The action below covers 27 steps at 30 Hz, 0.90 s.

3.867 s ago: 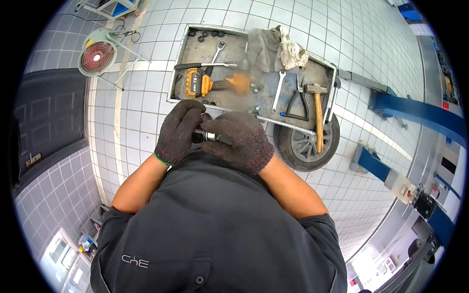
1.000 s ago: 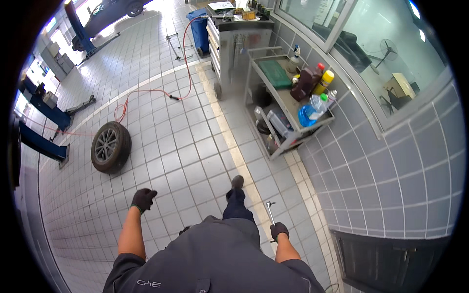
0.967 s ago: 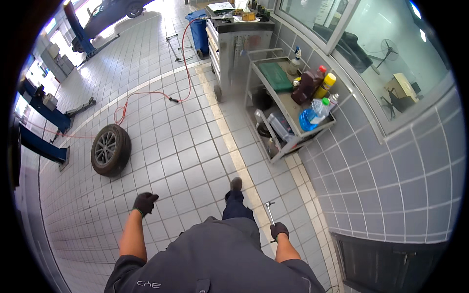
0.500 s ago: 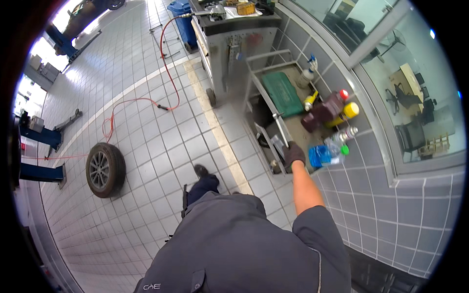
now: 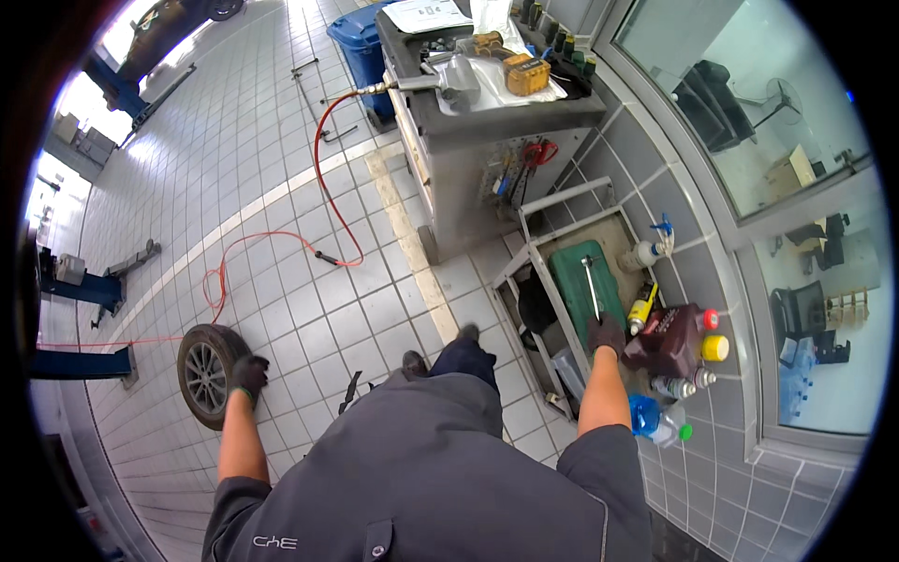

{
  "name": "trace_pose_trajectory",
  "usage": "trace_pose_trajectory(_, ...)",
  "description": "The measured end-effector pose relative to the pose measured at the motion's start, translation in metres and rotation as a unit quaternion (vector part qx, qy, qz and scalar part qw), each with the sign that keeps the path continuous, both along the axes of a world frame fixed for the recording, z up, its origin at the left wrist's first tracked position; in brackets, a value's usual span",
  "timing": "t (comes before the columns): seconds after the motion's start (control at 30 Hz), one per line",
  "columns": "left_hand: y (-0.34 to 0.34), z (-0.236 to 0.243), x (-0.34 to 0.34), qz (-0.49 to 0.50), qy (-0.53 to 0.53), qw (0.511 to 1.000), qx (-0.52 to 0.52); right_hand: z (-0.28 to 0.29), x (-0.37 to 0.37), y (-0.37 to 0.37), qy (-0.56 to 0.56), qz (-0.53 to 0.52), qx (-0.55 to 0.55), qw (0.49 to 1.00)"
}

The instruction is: The person selects a socket from a tool cart and attaches it to a cordless impact wrench. They then walk to a car elevated on a lift and use the impact wrench to tighten bolts on the brake caliper assembly. The person briefly interacts with a coworker who hands them a small part before returning to the brake assembly to continue tightening.

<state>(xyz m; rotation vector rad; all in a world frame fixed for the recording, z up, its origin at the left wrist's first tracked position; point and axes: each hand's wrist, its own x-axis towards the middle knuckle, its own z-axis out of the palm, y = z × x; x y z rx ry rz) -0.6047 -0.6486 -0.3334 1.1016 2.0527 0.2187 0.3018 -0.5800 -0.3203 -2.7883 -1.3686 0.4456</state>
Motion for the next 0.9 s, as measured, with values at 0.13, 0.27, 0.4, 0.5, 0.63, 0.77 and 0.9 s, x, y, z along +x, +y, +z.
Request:
trace_pose_trajectory(0.13, 0.147, 0.055, 0.035, 0.179, -0.146, 0.968, 0.101, -0.036, 0.015, 0.039, -0.017, -0.017, 0.005, 1.0)
trace_pose_trajectory(0.27, 0.227, 0.056, 0.107, 0.307, -0.352, 0.881, 0.08, -0.05, 0.018, 0.054, -0.023, -0.028, -0.006, 0.999)
trace_pose_trajectory(0.4, 0.297, 0.086, 0.176, 0.284, -0.372, 0.879, 0.096, -0.02, -0.011, 0.101, -0.101, -0.069, 0.055, 0.991)
trace_pose_trajectory(0.5, 0.37, 0.127, 0.223, 0.216, -0.338, 0.904, 0.148, 0.029, -0.041, 0.17, -0.042, 0.038, 0.202, 0.978)
trace_pose_trajectory(0.63, 0.48, 0.177, 0.272, 0.104, -0.349, 0.895, 0.258, 0.114, -0.093, 0.325, 0.082, 0.13, 0.392, 0.907)
trace_pose_trajectory(0.77, 0.585, 0.215, 0.299, -0.089, -0.196, 0.908, 0.358, 0.224, -0.144, 0.49, 0.117, 0.281, 0.422, 0.854)
trace_pose_trajectory(0.9, 0.698, 0.255, 0.368, -0.278, 0.031, 0.887, 0.368, 0.278, -0.163, 0.642, 0.008, 0.341, 0.159, 0.926)
